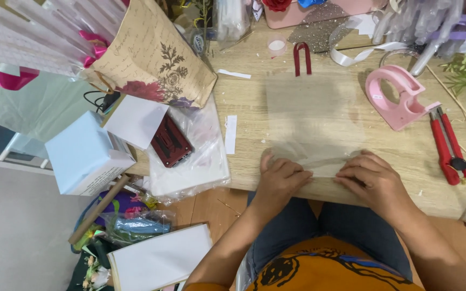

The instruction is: Assembling plastic sleeves by folding clear plastic sheets and securing them to pink plastic frames using a tape dispenser.

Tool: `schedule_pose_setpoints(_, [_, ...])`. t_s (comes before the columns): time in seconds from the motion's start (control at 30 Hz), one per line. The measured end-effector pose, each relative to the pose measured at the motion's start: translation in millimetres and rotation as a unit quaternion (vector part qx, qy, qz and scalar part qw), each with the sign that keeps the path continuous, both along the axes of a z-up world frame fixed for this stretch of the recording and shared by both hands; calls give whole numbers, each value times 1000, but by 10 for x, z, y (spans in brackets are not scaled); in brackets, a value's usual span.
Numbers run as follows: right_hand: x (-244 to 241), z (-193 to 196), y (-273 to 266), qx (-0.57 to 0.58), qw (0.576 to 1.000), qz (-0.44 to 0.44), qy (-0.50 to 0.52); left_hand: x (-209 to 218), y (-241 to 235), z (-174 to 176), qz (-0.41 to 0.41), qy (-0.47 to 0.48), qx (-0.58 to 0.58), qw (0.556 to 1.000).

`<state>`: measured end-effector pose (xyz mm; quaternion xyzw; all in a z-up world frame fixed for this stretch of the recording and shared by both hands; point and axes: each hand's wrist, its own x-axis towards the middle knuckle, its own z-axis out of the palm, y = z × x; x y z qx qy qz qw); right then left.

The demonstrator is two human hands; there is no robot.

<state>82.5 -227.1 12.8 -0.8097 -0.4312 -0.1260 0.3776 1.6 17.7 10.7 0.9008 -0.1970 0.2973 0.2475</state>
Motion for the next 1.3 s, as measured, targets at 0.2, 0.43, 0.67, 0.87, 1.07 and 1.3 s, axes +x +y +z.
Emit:
schedule_pose_setpoints(0.2, [-20,-17,-6,-16,1000,-11,8,-92,32,-164,29,-22,74,997])
schedule_pose_setpoints(0.43, [85,-8,-20,-20,999,20,15,-91,6,-79,35,-24,-5,999])
schedule_pose_setpoints(0.67, [224,94,-11,-47,998,37,37,-111,79,-260,23,70,-103,992])
schedule_pose_setpoints(0.87, [284,81,-23,-79,996,36,28,-113,162,-175,37,32,-67,997])
schedule_pose_setpoints(1.07, [258,21,-123,-96,994,30,52,-180,164,-96,25,17,-64,998])
schedule_pose_setpoints(1.3, [295,-295,-375,-80,997,11,-4,-168,242,-299,8,44,-79,996])
